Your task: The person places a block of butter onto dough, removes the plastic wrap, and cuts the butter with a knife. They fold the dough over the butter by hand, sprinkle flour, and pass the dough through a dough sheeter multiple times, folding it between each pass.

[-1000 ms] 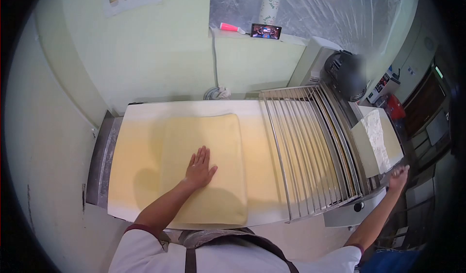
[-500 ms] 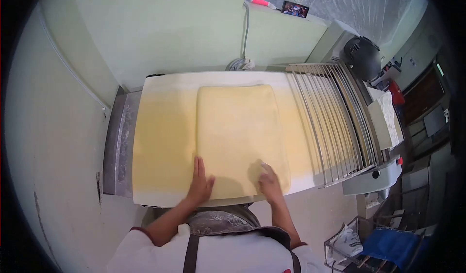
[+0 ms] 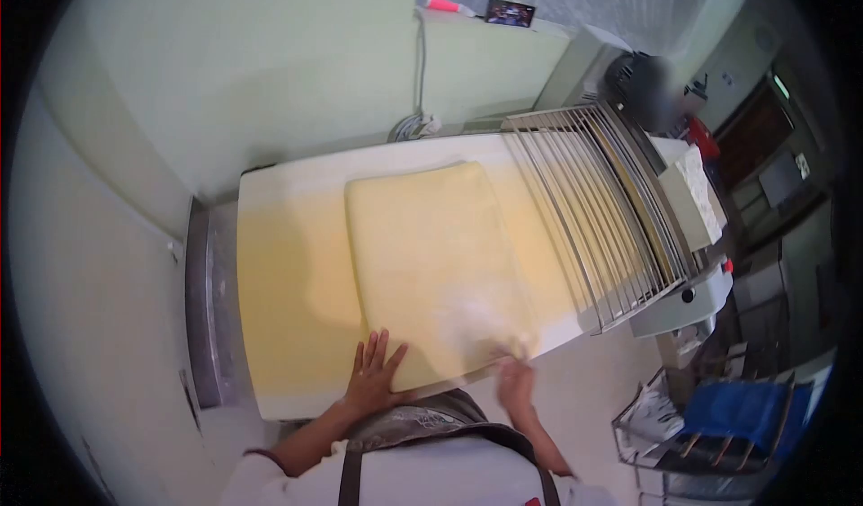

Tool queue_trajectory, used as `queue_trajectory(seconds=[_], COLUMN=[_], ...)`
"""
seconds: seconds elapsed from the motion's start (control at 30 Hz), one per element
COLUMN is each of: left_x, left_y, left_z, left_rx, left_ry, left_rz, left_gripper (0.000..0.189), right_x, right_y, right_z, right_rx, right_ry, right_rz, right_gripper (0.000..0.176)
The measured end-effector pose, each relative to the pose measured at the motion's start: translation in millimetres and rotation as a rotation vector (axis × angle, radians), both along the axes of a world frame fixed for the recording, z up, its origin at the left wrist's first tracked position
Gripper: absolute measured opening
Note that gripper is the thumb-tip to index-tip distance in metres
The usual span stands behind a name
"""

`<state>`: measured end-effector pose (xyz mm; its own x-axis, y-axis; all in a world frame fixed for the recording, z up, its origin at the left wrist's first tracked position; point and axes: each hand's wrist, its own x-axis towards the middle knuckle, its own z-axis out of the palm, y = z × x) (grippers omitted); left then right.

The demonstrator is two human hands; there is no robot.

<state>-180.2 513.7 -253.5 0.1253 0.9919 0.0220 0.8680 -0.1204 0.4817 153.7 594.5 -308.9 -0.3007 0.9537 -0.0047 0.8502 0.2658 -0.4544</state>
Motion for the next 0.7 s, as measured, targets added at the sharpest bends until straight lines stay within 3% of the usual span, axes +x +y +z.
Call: queue_trajectory(seconds=[0.03, 0.1, 0.2, 0.27, 0.3, 0.37, 0.43, 0.5, 0.57, 0.63, 0.7], left_x=[-6, -14, -26, -40, -51, -67, -84, -104, -116, -119, -115], left_y=[3, 5, 74, 136, 167, 218, 259, 286, 311, 337, 365], left_z=[2, -1, 7, 1, 3, 6, -2, -9, -12, 0, 7], left_rx=[0.015, 0.041, 0.007, 0.038, 0.041, 0.030, 0.036, 0.035, 0.062, -0.081, -0.150], left_ry=[-0.062, -0.193, -0.112, 0.036, 0.096, 0.203, 0.228, 0.241, 0.219, 0.240, 0.275], left_rz=[0.028, 0.089, 0.133, 0.169, 0.197, 0.255, 0.298, 0.328, 0.363, 0.377, 0.379], left_gripper=[0.093, 0.094, 0.077, 0.068, 0.068, 0.069, 0.068, 0.067, 0.065, 0.059, 0.052], right_x=[-60, -109, -150, -186, -199, -221, -207, -175, -125, -57, -23], right_y=[3, 11, 72, 170, 236, 359, 397, 371, 307, 230, 147], right_z=[69, 85, 90, 82, 45, 56, 67, 61, 65, 40, 81], right_rx=[-0.056, 0.082, 0.073, -0.053, 0.215, 0.097, 0.174, 0.168, -0.078, -0.086, -0.116], right_ry=[0.122, -0.112, -0.151, -0.185, -0.092, -0.256, -0.325, -0.217, -0.028, 0.110, 0.172], right_rz=[0.298, 0.661, 1.221, 1.085, 0.957, 0.530, 0.296, 0.249, 0.126, 0.130, -0.037], right_gripper=[0.040, 0.055, 0.073, 0.079, 0.080, 0.075, 0.075, 0.072, 0.071, 0.071, 0.062])
